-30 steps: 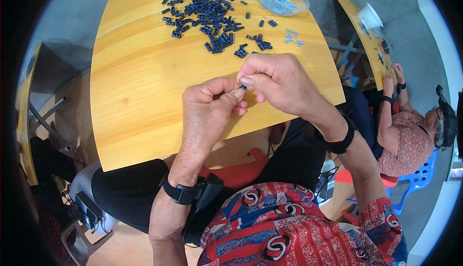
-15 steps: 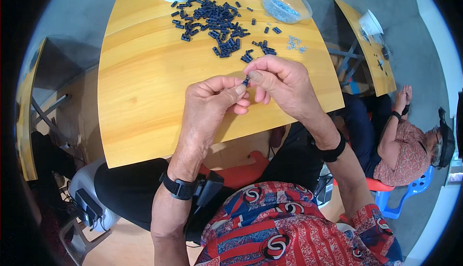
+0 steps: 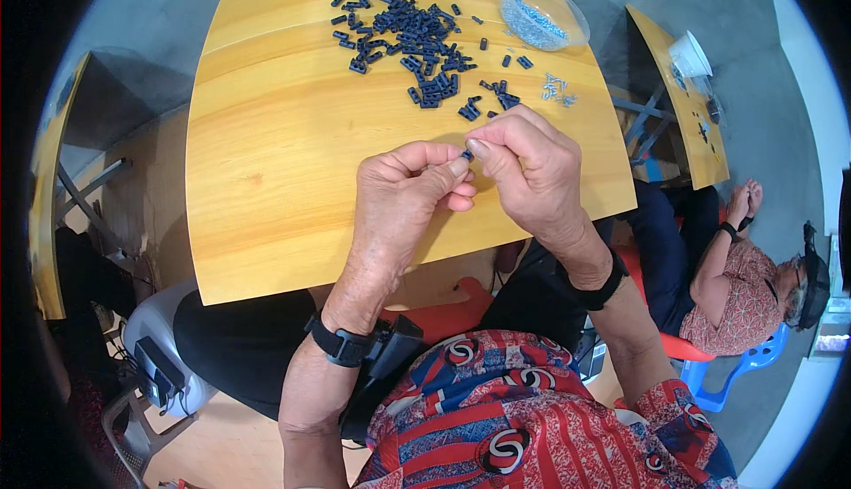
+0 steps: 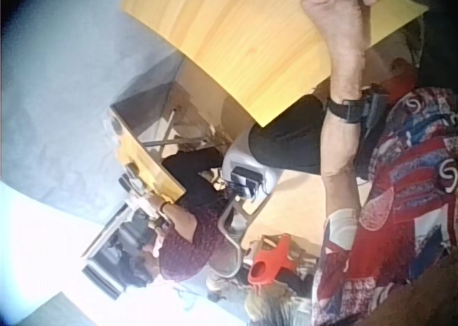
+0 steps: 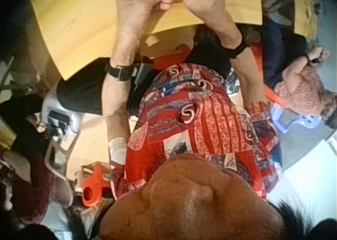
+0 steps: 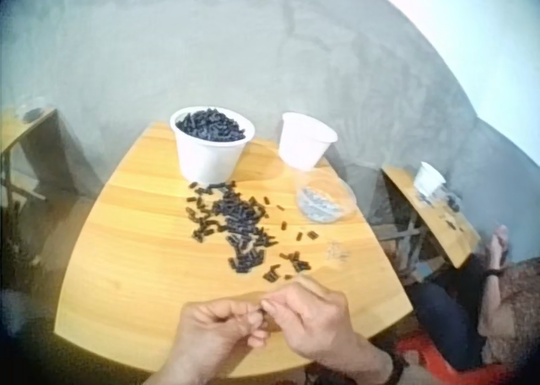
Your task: The worker is assembling small blue and black plastic components into a finished piece.
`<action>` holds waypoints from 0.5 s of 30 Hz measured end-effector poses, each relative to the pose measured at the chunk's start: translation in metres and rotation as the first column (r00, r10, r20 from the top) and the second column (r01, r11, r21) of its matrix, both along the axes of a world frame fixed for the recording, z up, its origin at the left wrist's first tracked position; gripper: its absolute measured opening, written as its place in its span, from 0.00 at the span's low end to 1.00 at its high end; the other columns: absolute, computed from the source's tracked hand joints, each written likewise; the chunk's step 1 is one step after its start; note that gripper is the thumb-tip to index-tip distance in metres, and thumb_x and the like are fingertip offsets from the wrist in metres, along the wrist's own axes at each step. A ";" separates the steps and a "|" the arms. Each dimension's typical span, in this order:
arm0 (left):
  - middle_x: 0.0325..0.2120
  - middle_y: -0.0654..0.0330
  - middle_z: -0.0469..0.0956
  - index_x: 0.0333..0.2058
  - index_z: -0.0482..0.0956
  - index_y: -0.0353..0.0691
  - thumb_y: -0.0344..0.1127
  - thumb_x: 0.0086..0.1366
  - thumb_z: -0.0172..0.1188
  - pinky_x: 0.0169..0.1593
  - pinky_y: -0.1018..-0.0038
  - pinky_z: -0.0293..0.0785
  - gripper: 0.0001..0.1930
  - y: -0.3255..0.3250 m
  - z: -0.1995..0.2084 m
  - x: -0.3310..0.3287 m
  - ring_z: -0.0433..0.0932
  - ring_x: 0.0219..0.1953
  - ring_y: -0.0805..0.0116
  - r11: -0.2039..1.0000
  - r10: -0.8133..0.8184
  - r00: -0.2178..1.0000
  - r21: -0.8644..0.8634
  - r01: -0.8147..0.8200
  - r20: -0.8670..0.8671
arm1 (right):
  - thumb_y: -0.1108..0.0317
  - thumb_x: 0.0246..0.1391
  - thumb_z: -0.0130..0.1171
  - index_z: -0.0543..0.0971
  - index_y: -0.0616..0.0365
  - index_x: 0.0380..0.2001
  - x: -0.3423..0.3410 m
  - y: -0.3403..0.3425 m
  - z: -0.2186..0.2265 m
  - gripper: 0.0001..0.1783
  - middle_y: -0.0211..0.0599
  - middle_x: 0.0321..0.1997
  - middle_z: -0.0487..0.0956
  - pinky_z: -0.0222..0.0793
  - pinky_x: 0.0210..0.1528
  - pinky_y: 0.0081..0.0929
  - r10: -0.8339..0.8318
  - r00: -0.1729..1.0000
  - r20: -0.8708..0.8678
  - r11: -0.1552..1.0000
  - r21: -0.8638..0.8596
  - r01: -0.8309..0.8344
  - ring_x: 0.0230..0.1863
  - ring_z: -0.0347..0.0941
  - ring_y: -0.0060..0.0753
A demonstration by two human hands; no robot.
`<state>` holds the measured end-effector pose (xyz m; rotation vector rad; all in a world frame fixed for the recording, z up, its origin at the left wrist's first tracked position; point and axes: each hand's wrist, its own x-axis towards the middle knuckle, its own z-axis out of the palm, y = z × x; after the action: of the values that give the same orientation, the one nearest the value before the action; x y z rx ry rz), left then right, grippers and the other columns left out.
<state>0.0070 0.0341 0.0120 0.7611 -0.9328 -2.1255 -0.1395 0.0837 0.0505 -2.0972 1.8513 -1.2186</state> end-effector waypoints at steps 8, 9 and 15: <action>0.25 0.57 0.80 0.33 0.80 0.28 0.23 0.61 0.58 0.30 0.81 0.77 0.04 0.003 -0.002 -0.007 0.78 0.24 0.75 0.999 0.048 0.998 -0.027 -0.047 0.047 | 0.77 0.47 0.58 0.76 0.62 0.26 -0.002 -0.002 -0.009 0.01 0.39 0.24 0.72 0.69 0.24 0.32 0.011 0.999 -0.054 1.000 -0.010 -0.012 0.23 0.73 0.41; 0.25 0.58 0.80 0.33 0.80 0.28 0.23 0.61 0.58 0.30 0.82 0.77 0.04 0.004 -0.001 -0.008 0.78 0.24 0.76 0.998 0.058 0.997 -0.038 -0.056 0.059 | 0.77 0.47 0.58 0.76 0.61 0.26 -0.002 -0.002 -0.010 0.01 0.39 0.24 0.72 0.69 0.23 0.32 0.014 0.998 -0.067 1.000 -0.012 -0.015 0.23 0.73 0.41; 0.24 0.58 0.80 0.32 0.80 0.29 0.22 0.62 0.57 0.30 0.82 0.77 0.04 0.006 0.002 -0.010 0.78 0.25 0.77 0.996 0.068 0.992 -0.068 -0.061 0.107 | 0.78 0.47 0.57 0.76 0.62 0.26 -0.002 0.001 -0.019 0.01 0.40 0.23 0.72 0.69 0.22 0.31 0.034 0.998 -0.052 0.999 -0.026 -0.035 0.22 0.72 0.42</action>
<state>-0.0034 0.0401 0.0142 0.8704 -1.0154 -2.0048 -0.1417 0.0845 0.0318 -2.1851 1.8208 -1.1995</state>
